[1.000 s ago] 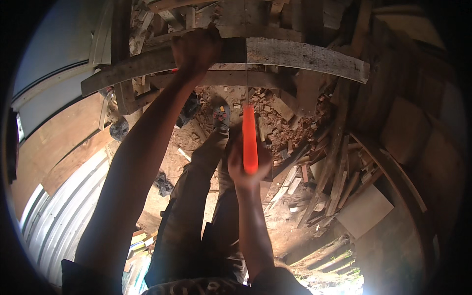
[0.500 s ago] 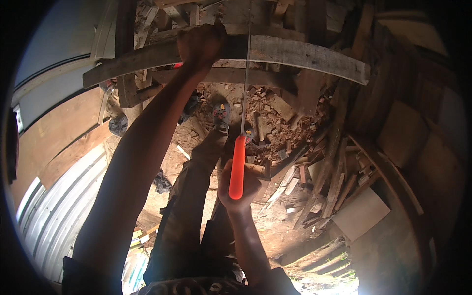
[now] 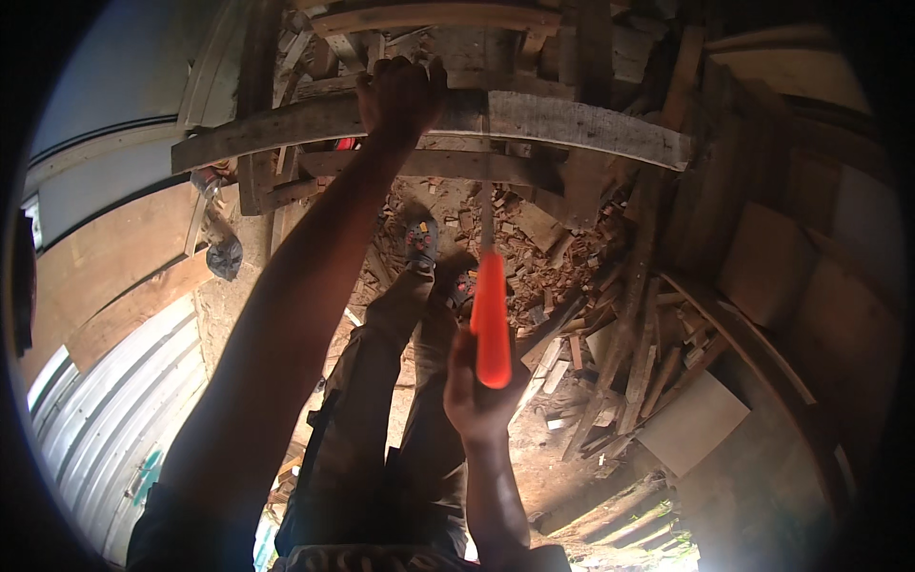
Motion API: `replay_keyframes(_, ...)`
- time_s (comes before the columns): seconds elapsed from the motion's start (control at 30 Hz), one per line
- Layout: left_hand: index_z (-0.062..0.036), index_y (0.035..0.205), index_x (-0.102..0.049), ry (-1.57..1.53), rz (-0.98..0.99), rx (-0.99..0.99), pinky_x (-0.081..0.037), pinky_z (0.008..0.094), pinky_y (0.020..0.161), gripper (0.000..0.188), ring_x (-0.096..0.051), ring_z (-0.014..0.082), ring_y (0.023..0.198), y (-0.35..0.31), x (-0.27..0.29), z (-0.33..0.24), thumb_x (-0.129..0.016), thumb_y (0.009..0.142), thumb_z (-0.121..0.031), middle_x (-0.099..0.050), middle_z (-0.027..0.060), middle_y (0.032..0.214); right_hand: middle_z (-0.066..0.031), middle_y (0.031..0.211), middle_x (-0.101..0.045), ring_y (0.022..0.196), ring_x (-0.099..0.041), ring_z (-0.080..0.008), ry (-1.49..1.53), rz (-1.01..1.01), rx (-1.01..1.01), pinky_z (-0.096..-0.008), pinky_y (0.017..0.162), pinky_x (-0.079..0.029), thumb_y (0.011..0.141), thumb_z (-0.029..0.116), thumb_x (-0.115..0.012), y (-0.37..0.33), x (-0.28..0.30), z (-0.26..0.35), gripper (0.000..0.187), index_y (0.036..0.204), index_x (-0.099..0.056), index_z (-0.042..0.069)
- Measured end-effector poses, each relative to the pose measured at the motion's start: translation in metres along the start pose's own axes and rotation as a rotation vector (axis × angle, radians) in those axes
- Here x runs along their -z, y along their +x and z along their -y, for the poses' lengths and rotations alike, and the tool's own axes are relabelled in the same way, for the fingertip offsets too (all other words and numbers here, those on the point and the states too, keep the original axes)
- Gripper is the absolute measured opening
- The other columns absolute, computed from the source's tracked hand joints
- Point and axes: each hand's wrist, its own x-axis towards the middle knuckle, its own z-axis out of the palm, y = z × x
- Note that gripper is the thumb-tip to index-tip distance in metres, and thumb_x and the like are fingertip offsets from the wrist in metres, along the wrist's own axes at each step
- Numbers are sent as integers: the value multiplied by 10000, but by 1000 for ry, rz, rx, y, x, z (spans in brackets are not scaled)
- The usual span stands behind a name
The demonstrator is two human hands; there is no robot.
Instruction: The person sits on the floor and uses a hammer and a hand saw to disassemble a wooden pallet. They first pry apart the slats with the hammer, then saw through the connecting joints to separate the pieces.
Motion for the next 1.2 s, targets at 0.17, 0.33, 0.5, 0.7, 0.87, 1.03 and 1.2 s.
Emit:
replay_keyframes(0.17,-69,847,-737,22,206,82,-405,458,942,594,-696,300,796,8,22,-8,-291,993,-433,-715,128,774,-44,599,-591,525,-561,-90,-254,-53,-15,-271,470,-409,901,63,-628,-14,19,23,153,789,-601,-38)
replay_keyframes(0.33,-85,792,-724,-1,515,87,-409,471,900,558,-709,283,774,15,38,-15,-288,995,-369,-715,141,759,-53,559,-579,492,-538,-103,-190,-120,4,-302,454,-401,906,139,-641,102,-39,34,245,712,-601,-6)
replay_keyframes(0.5,-102,751,-734,-32,563,110,-400,461,864,540,-692,275,729,23,37,-11,-323,979,-368,-704,139,722,-41,766,-673,683,-626,-81,-277,-126,-161,-263,595,-491,876,101,-701,36,-25,50,168,897,-651,-57)
replay_keyframes(0.7,-94,691,-724,-24,532,110,-387,430,819,545,-653,247,633,17,43,-12,-349,965,-380,-677,131,640,-200,1083,-669,972,-667,-231,-247,1,-167,-322,838,-501,929,88,-542,32,-3,83,291,1137,-581,-111)
replay_keyframes(0.87,-116,695,-715,-25,574,76,-401,440,787,435,-662,248,684,20,35,-14,-414,929,-328,-685,108,668,-105,588,-615,566,-620,-177,-445,-24,-327,-374,517,-457,841,137,-675,136,-67,82,213,697,-594,3)
replay_keyframes(1.03,-158,737,-699,27,701,69,-415,459,727,296,-679,247,760,28,42,-12,-470,872,-289,-697,70,722,-136,640,-644,609,-689,-214,-544,-68,-188,-334,569,-520,814,35,-637,2,-3,122,75,845,-671,-23)
replay_keyframes(1.2,-137,762,-715,1,713,152,-380,436,848,360,-662,216,831,25,52,-8,-449,899,-336,-711,77,779,-119,592,-601,517,-572,-129,-268,-90,-276,-339,494,-456,835,79,-667,100,-39,72,155,731,-609,-21)
